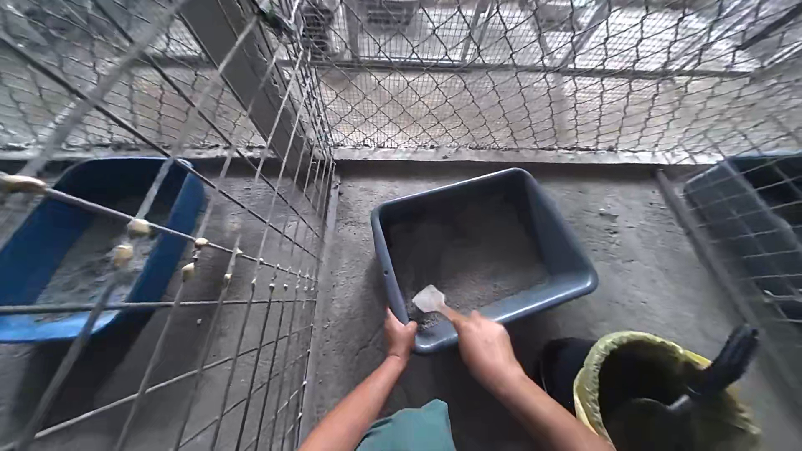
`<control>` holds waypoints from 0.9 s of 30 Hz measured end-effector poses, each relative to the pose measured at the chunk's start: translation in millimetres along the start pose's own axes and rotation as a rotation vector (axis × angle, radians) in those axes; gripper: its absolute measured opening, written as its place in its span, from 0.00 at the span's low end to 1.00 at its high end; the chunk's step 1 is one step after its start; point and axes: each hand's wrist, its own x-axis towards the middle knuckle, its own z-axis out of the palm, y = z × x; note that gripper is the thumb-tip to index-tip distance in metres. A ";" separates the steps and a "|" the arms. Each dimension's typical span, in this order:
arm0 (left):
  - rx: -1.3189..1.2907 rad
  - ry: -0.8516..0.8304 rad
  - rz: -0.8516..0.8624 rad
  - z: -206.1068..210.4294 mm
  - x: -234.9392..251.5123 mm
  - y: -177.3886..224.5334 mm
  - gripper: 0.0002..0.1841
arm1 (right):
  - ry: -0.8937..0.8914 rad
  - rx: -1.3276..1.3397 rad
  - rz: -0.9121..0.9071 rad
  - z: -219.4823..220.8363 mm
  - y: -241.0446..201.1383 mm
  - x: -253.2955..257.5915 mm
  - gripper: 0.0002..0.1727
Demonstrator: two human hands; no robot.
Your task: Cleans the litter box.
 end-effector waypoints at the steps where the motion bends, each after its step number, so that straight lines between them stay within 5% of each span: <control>1: 0.005 0.002 -0.004 0.7 -0.4 -1.1 0.45 | 0.004 0.012 -0.028 20.7 0.4 4.1 0.27; 4: 0.019 0.002 -0.009 -0.1 0.9 0.3 0.45 | 0.088 0.110 -0.067 51.9 -8.9 65.2 0.26; 8: 0.012 -0.009 0.013 -0.8 3.4 -2.2 0.45 | 0.132 0.187 -0.040 28.3 -33.1 120.5 0.31; 14: -0.011 0.002 0.014 0.7 3.0 -1.5 0.47 | -0.028 0.078 -0.023 46.8 -15.7 20.9 0.26; 21: 0.004 -0.001 0.034 -1.9 3.2 2.4 0.44 | 0.099 0.231 -0.004 13.4 -52.3 100.9 0.24; 27: 0.032 0.002 0.031 0.2 6.1 -2.0 0.41 | -0.053 0.126 0.019 51.1 -29.9 11.9 0.25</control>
